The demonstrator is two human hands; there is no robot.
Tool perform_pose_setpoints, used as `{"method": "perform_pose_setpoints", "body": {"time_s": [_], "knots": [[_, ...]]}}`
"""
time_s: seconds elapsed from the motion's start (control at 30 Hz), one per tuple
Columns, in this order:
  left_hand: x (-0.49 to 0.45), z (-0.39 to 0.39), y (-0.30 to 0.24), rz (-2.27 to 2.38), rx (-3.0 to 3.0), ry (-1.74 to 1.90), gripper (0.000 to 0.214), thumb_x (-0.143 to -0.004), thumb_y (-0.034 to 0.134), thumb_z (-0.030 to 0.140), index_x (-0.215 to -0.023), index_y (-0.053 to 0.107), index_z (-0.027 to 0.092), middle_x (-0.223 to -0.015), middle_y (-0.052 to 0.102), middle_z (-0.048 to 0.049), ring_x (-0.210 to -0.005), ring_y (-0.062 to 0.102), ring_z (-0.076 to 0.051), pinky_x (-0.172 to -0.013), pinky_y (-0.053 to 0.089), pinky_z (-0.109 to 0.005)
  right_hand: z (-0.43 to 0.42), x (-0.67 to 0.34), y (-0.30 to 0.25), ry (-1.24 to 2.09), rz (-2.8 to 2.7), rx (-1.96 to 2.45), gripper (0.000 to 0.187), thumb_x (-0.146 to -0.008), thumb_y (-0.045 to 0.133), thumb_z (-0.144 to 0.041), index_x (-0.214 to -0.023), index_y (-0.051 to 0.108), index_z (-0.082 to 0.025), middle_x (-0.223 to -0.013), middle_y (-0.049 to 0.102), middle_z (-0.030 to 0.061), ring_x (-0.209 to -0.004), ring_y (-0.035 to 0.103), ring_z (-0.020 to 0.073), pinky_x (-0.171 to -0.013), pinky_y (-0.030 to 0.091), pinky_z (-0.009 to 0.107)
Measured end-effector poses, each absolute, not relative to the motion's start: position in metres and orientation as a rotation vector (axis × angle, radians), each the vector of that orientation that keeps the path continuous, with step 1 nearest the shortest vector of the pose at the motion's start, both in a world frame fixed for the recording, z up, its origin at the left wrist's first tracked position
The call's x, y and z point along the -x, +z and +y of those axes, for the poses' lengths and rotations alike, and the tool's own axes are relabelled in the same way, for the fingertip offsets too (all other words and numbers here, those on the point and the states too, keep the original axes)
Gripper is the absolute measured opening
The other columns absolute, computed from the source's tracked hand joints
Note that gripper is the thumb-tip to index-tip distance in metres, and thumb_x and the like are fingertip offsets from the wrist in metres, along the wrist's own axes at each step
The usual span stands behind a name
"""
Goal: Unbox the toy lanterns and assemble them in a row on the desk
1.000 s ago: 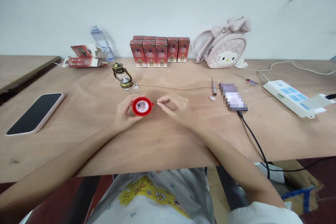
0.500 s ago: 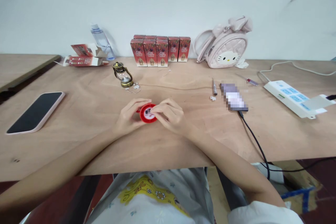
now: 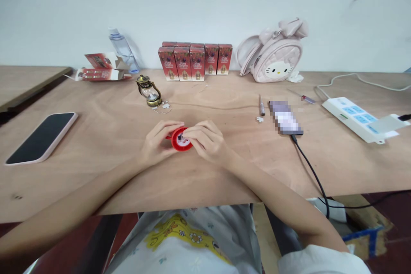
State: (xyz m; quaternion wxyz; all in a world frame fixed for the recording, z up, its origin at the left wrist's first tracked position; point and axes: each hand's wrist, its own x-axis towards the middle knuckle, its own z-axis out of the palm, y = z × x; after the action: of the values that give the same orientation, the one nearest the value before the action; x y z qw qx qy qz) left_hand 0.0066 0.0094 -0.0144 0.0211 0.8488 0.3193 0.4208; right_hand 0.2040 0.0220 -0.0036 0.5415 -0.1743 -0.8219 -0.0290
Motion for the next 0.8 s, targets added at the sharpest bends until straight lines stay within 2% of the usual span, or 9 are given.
{"method": "perform_pose_setpoints", "body": {"time_s": [0.17, 0.33, 0.5, 0.7, 0.8], "knots": [[-0.007, 0.009, -0.014, 1.019, -2.598, 1.309, 0.044, -0.080, 0.066, 0.033, -0.119, 0.053, 0.018, -0.113, 0.062, -0.0127, -0.104, 0.060, -0.022, -0.083, 0.054, -0.036, 0.029, -0.207, -0.015, -0.229, -1.951, 0.325, 0.027, -0.080, 0.059, -0.003, -0.099, 0.063, -0.022, -0.089, 0.074, 0.0024, -0.080, 0.065, 0.0151, -0.070, 0.054, 0.030], [-0.009, 0.005, -0.012, 1.072, -2.522, 1.341, 0.042, -0.080, 0.067, 0.032, -0.117, 0.055, 0.018, -0.112, 0.062, -0.0124, -0.102, 0.061, -0.021, -0.081, 0.055, -0.034, 0.036, -0.211, -0.024, -0.435, -2.055, 0.278, 0.028, -0.083, 0.059, -0.014, -0.107, 0.064, -0.027, -0.108, 0.071, 0.0022, -0.093, 0.067, 0.0172, -0.078, 0.057, 0.032], [-0.011, 0.002, -0.010, 1.058, -2.509, 1.361, 0.041, -0.080, 0.067, 0.033, -0.116, 0.055, 0.017, -0.109, 0.063, -0.0123, -0.100, 0.062, -0.021, -0.081, 0.054, -0.034, 0.038, -0.211, -0.026, -0.325, -2.077, 0.210, 0.027, -0.084, 0.056, -0.020, -0.108, 0.064, -0.030, -0.104, 0.072, 0.0001, -0.091, 0.068, 0.0167, -0.077, 0.059, 0.031], [-0.012, 0.000, -0.010, 1.072, -2.494, 1.339, 0.041, -0.081, 0.065, 0.037, -0.116, 0.056, 0.017, -0.109, 0.064, -0.0128, -0.098, 0.062, -0.021, -0.079, 0.055, -0.033, 0.037, -0.207, -0.025, -0.355, -2.010, 0.218, 0.016, -0.079, 0.066, -0.029, -0.096, 0.065, -0.029, -0.093, 0.074, -0.0003, -0.083, 0.069, 0.0173, -0.073, 0.061, 0.033], [-0.012, 0.001, -0.010, 1.083, -2.492, 1.365, 0.040, -0.081, 0.065, 0.036, -0.115, 0.056, 0.016, -0.108, 0.064, -0.0128, -0.097, 0.062, -0.021, -0.079, 0.055, -0.033, 0.035, -0.205, -0.023, -0.315, -1.938, 0.245, 0.021, -0.078, 0.069, -0.026, -0.099, 0.063, -0.026, -0.089, 0.074, 0.0012, -0.085, 0.069, 0.0172, -0.072, 0.061, 0.032]]}}
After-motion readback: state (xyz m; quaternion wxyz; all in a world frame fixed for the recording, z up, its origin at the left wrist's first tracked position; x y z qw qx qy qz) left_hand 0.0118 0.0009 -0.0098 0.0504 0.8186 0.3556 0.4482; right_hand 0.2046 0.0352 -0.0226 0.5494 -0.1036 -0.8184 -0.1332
